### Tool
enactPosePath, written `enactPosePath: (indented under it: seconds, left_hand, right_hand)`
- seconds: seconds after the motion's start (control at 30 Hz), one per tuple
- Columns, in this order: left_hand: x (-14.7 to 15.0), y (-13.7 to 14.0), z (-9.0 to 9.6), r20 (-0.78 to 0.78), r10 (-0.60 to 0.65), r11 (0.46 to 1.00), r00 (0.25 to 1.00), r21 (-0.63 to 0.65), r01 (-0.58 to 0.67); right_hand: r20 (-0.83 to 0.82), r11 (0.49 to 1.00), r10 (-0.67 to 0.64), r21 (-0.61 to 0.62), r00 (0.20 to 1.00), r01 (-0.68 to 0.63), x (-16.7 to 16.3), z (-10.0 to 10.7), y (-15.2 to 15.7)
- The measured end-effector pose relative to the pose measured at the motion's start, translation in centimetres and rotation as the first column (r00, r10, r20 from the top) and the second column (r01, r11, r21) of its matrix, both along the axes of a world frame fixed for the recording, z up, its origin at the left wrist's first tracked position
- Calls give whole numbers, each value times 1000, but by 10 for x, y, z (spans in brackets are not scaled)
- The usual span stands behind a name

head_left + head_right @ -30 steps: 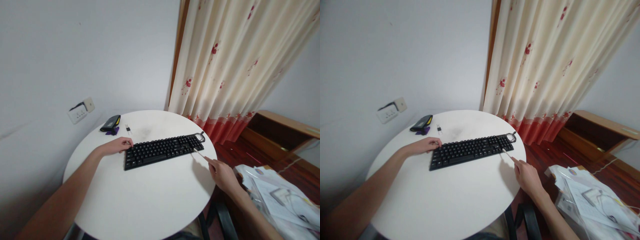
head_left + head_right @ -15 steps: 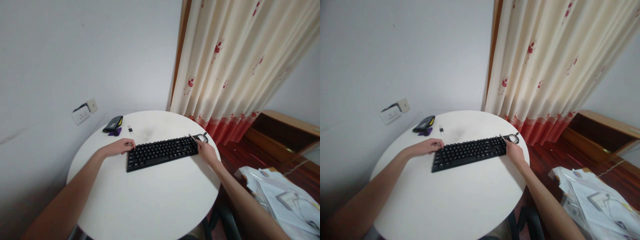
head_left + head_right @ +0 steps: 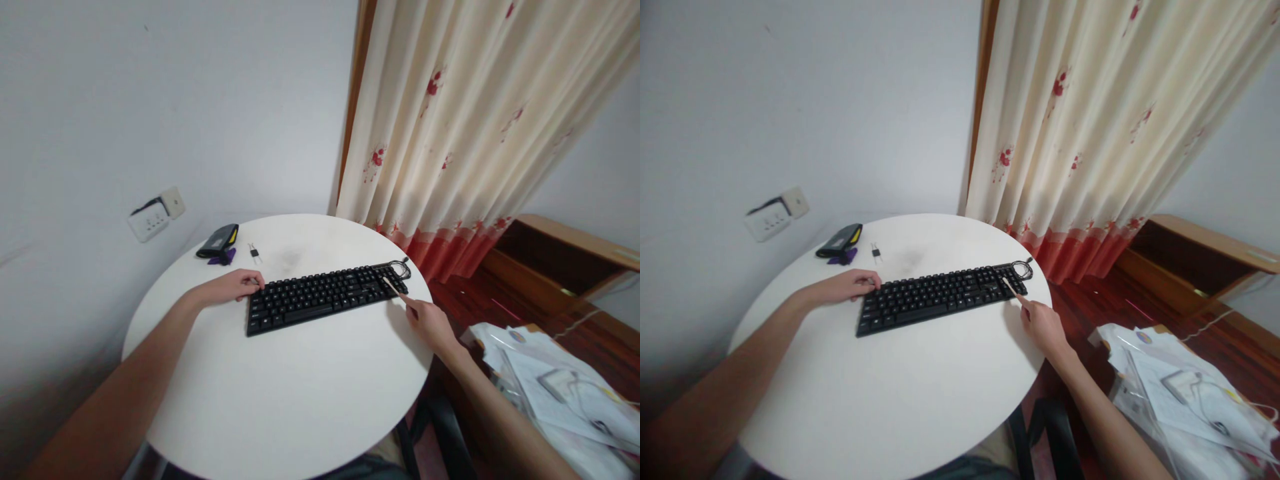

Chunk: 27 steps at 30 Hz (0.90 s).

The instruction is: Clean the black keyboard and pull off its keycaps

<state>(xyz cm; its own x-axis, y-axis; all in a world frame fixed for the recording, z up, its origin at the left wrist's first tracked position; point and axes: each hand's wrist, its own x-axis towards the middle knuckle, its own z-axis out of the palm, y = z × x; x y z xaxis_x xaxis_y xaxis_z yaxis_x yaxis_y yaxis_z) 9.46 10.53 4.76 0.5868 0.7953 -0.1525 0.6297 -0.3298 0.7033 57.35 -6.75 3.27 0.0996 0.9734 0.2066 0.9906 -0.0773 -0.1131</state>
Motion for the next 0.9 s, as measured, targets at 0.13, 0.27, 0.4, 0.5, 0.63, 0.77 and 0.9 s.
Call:
enactPosePath:
  seconds: [0.13, 0.27, 0.4, 0.5, 0.63, 0.77, 0.9]
  left_hand:
    - [1, -1, 2, 4, -6, 1000, 1000, -3, 6]
    - [3, -2, 4, 17, -4, 1000, 1000, -9, 5]
    - [3, -2, 4, 16, 3, 1000, 1000, -16, -2]
    - [3, -3, 4, 14, 0, 1000, 1000, -25, 0]
    - [2, -3, 4, 22, -2, 1000, 1000, -15, 2]
    - [1, -3, 3, 20, -8, 1000, 1000, -2, 8]
    - [1, -3, 3, 18, 1, 1000, 1000, -12, -1]
  right_hand:
    - [-18, 1000, 18, -23, 1000, -18, 5, 0, -14]
    - [-37, 1000, 26, -11, 999, -26, 8, 0, -25]
    - [-91, 1000, 14, 6, 996, -14, 13, 7, -29]
    - [-145, 997, 8, 72, 989, 2, 18, 13, -20]
    - [-135, 989, -36, 134, 990, 55, 16, 16, 11]
    - [-92, 991, -52, 115, 994, 62, 4, 16, 46]
    - [-51, 996, -42, 75, 998, 46, -6, 15, 61]
